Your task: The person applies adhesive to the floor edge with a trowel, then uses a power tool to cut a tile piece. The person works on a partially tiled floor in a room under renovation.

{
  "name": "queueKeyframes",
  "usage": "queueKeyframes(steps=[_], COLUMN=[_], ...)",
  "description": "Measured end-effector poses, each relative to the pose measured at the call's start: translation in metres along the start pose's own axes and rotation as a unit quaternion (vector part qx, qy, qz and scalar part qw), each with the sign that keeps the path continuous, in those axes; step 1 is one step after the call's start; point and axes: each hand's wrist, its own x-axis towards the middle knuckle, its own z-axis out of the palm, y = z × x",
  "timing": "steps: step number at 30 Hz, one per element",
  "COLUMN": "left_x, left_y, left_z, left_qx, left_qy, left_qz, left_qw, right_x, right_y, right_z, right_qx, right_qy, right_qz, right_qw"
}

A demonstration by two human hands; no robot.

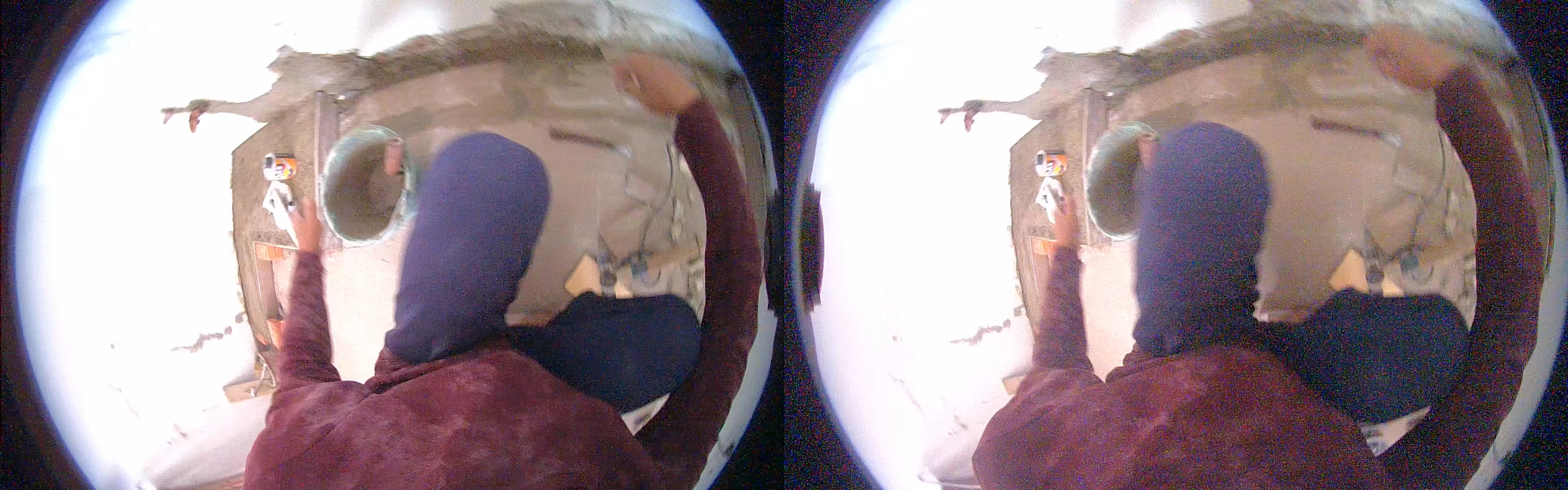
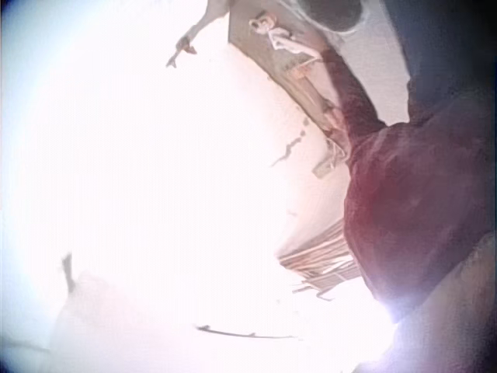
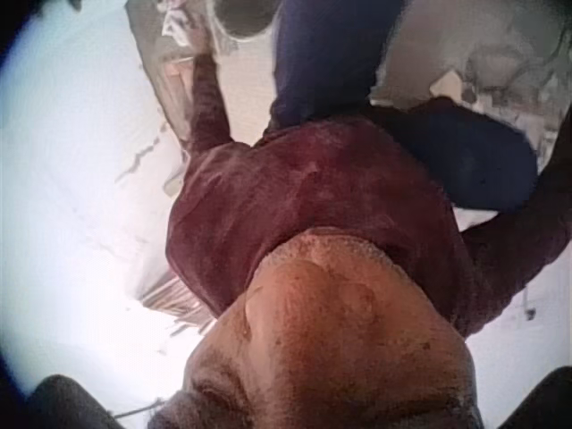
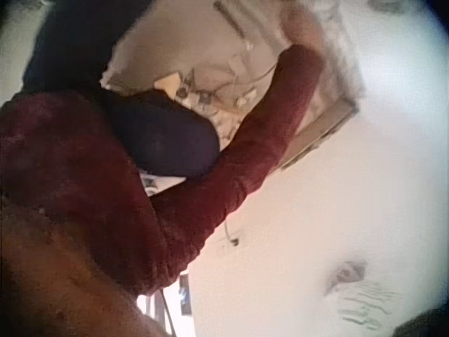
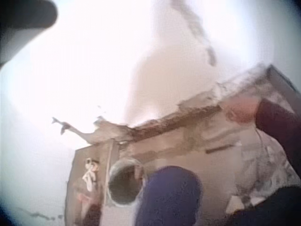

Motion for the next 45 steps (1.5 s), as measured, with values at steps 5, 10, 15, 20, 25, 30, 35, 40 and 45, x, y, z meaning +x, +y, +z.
queueKeyframes(steps=[5, 10, 15, 20, 25, 30, 35, 40, 45], left_x=[-0.111, -0.084, -0.006, 0.033, 0.065, 0.072, 0.114, 0.119, 0.168], left_y=[0.000, 0.003, 0.023, 0.031, -0.014, -0.012, -0.055, -0.062, -0.141], left_z=[0.088, 0.103, 0.079, 0.050, 0.062, 0.056, 0.095, 0.095, 0.086], left_qx=[-0.403, -0.711, -0.656, -0.569, -0.604, -0.435, -0.333, -0.348, -0.059], left_qy=[0.004, -0.110, -0.198, -0.177, -0.224, -0.174, -0.157, -0.165, -0.132], left_qz=[-0.314, -0.197, -0.232, -0.180, -0.265, -0.201, -0.100, -0.134, 0.050], left_qw=[0.860, 0.667, 0.690, 0.783, 0.718, 0.860, 0.924, 0.913, 0.988], right_x=[0.003, 0.081, 0.206, 0.260, 0.275, 0.278, 0.253, 0.190, 0.031], right_y=[-0.060, -0.172, -0.301, -0.371, -0.396, -0.401, -0.380, -0.287, -0.152], right_z=[-0.013, -0.012, 0.044, 0.139, 0.165, 0.164, 0.093, -0.001, -0.068], right_qx=[0.000, 0.060, -0.013, -0.092, -0.088, -0.076, -0.046, 0.112, 0.345], right_qy=[-0.136, 0.005, -0.030, -0.172, -0.252, -0.283, -0.305, -0.304, -0.251], right_qz=[0.019, -0.209, -0.263, -0.353, -0.341, -0.326, -0.287, -0.225, 0.035], right_qw=[0.990, 0.976, 0.964, 0.915, 0.901, 0.899, 0.907, 0.919, 0.904])
